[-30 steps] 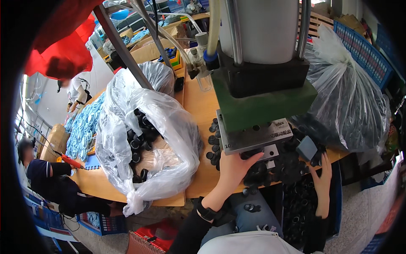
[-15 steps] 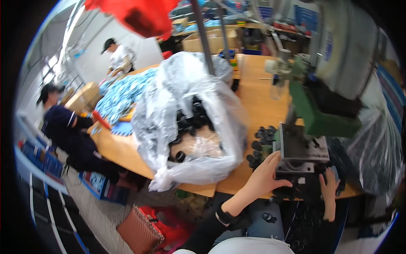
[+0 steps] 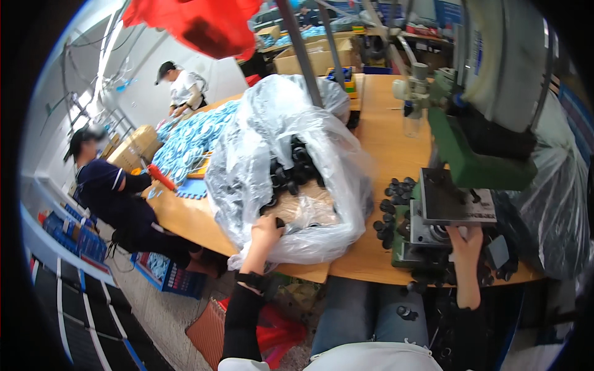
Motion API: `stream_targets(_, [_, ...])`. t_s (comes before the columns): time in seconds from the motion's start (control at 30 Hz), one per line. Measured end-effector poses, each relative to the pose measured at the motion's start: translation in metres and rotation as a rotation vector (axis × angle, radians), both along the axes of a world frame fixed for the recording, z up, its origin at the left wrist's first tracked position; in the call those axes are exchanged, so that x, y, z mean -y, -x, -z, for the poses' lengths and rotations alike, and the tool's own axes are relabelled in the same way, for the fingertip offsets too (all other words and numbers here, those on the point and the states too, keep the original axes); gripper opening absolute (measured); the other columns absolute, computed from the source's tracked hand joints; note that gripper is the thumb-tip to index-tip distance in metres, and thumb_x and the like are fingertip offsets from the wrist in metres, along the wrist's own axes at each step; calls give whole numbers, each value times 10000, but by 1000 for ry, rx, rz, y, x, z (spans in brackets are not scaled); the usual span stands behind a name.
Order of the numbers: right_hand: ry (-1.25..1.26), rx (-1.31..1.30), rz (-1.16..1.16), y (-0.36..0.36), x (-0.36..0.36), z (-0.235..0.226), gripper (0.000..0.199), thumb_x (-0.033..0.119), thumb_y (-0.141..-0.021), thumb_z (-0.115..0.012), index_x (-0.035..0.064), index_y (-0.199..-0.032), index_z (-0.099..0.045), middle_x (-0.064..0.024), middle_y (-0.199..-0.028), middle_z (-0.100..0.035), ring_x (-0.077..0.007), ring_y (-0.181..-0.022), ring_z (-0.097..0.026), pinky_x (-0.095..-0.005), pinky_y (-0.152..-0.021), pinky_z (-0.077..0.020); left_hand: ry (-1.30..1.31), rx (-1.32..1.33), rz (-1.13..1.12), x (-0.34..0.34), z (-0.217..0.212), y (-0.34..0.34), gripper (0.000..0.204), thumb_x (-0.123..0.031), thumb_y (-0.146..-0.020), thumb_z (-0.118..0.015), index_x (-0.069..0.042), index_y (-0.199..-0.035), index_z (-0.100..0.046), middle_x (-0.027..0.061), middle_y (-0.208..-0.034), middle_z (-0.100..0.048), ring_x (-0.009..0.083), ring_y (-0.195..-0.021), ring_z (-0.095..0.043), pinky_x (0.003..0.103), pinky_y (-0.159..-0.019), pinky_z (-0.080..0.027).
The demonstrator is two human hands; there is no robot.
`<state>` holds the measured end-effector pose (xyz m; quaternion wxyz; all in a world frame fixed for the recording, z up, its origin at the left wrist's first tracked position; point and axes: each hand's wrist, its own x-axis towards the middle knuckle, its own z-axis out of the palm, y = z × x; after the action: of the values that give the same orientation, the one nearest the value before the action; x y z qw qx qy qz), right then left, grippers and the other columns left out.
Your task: The person operates a manual press machine to process small black circular objects. They repeatedly pick up objects from a plastic bag, place them into the press mold, and then remove the processed items, placing them into a blue bin. The task involves repetitive pick-and-place actions with the press machine.
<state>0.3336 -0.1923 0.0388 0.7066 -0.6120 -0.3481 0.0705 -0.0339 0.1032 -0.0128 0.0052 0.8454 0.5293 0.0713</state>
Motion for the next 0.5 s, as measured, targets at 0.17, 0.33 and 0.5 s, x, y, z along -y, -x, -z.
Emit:
stream_targets(0.17, [198,248,-37,-6,-4,5,365,162,-711,-748,-28,-974,-582,-121,-898,-609,-226,-797,-579,-337,-737,-435,-19,29,8,0,1,2,329,-260,-683,-746,-18,-871,-629,182,-919,-615,364,-919,-593,427,-805,-480])
stream_targets(0.33, [304,568,246,5,14,8,445,242,-726,-761,9,-1064,-588,-132,-1003,-584,-296,-993,-525,-396,-920,-341,123,75,-75,-21,7,-1,366,-267,-705,-767,-4,-917,-623,181,-901,-653,327,-887,-627,391,-777,-488])
stream_targets(0.5, [113,115,243,2,68,12,451,122,-759,-719,9,-1165,-559,-91,-1118,-575,-196,-1049,-540,-305,-938,-394,-54,684,93,17,-32,-36,392,-143,-711,-785,16,-1010,-588,122,-942,-645,191,-884,-630,322,-710,-510])
